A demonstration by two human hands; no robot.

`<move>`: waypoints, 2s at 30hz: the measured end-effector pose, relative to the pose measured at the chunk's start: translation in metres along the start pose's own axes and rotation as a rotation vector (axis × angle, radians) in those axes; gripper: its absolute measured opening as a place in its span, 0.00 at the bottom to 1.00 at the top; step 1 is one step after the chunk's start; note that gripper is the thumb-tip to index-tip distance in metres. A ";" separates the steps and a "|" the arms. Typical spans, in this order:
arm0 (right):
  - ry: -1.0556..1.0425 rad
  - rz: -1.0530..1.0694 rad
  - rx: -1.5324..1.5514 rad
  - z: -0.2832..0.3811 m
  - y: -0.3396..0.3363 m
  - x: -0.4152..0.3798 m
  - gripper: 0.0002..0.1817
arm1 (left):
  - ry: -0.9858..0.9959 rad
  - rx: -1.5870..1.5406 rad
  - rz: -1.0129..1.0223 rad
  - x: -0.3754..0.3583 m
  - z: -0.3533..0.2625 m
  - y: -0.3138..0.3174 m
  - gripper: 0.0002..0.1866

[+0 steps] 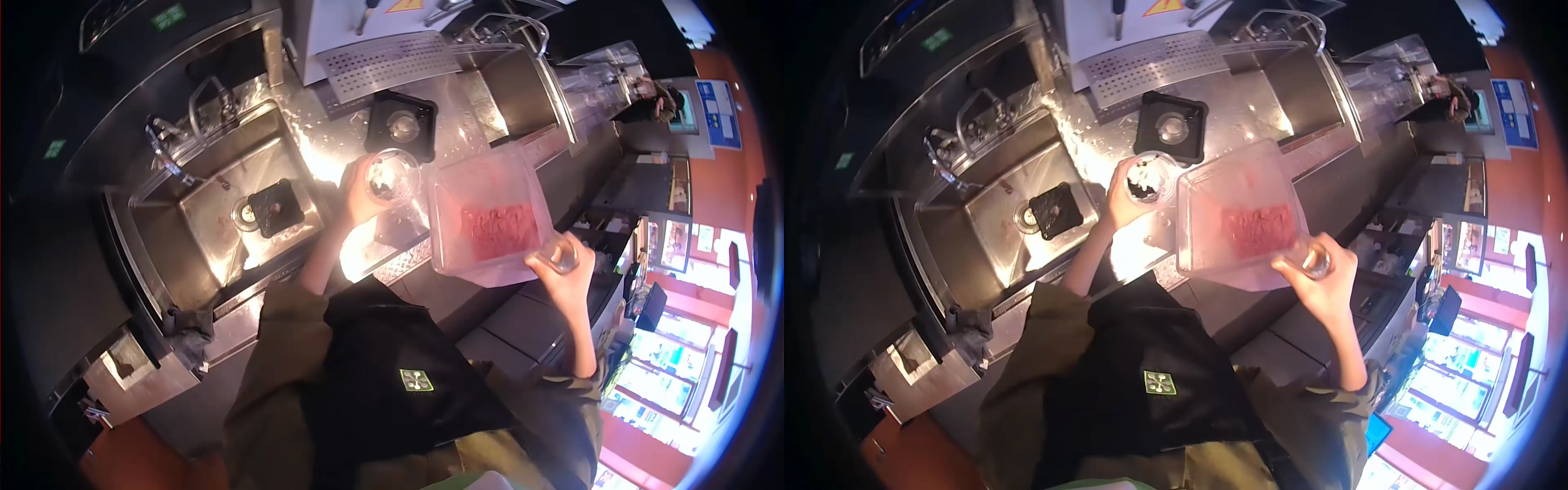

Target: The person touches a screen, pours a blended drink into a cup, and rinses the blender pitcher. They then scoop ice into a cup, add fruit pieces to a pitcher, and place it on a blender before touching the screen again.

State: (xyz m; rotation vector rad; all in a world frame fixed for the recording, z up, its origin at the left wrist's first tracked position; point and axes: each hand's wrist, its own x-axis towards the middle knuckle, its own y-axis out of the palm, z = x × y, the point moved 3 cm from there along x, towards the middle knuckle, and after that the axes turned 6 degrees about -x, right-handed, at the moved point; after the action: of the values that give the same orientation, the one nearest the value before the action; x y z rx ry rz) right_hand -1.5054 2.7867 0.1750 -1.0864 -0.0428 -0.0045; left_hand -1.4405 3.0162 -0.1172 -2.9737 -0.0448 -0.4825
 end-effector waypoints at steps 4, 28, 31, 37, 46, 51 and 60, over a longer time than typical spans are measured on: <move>-0.265 0.191 -0.110 0.063 0.047 0.037 0.21 | 0.009 0.098 -0.028 -0.027 -0.018 -0.071 0.50; -0.617 0.735 -0.581 0.217 0.196 0.059 0.21 | -0.109 0.042 -0.027 -0.082 0.036 -0.180 0.44; -0.634 0.752 -0.690 0.217 0.199 0.050 0.21 | -0.102 0.085 -0.039 -0.073 0.039 -0.176 0.44; -0.602 0.710 -0.606 0.204 0.191 0.054 0.22 | -0.056 0.034 -0.134 -0.081 0.043 -0.178 0.44; -0.629 0.629 -0.553 0.202 0.183 0.058 0.23 | -0.027 0.037 -0.165 -0.076 0.036 -0.172 0.42; -0.610 0.539 -0.425 0.194 0.174 0.056 0.23 | -0.056 -0.027 -0.231 -0.072 0.030 -0.177 0.43; -0.615 0.510 -0.396 0.195 0.174 0.054 0.23 | 0.029 0.067 -0.171 -0.065 0.032 -0.176 0.44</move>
State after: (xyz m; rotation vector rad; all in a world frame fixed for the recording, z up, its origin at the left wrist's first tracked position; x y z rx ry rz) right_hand -1.4539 3.0412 0.1140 -1.4340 -0.3275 0.8102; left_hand -1.5008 3.1939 -0.1462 -2.9104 -0.3079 -0.5320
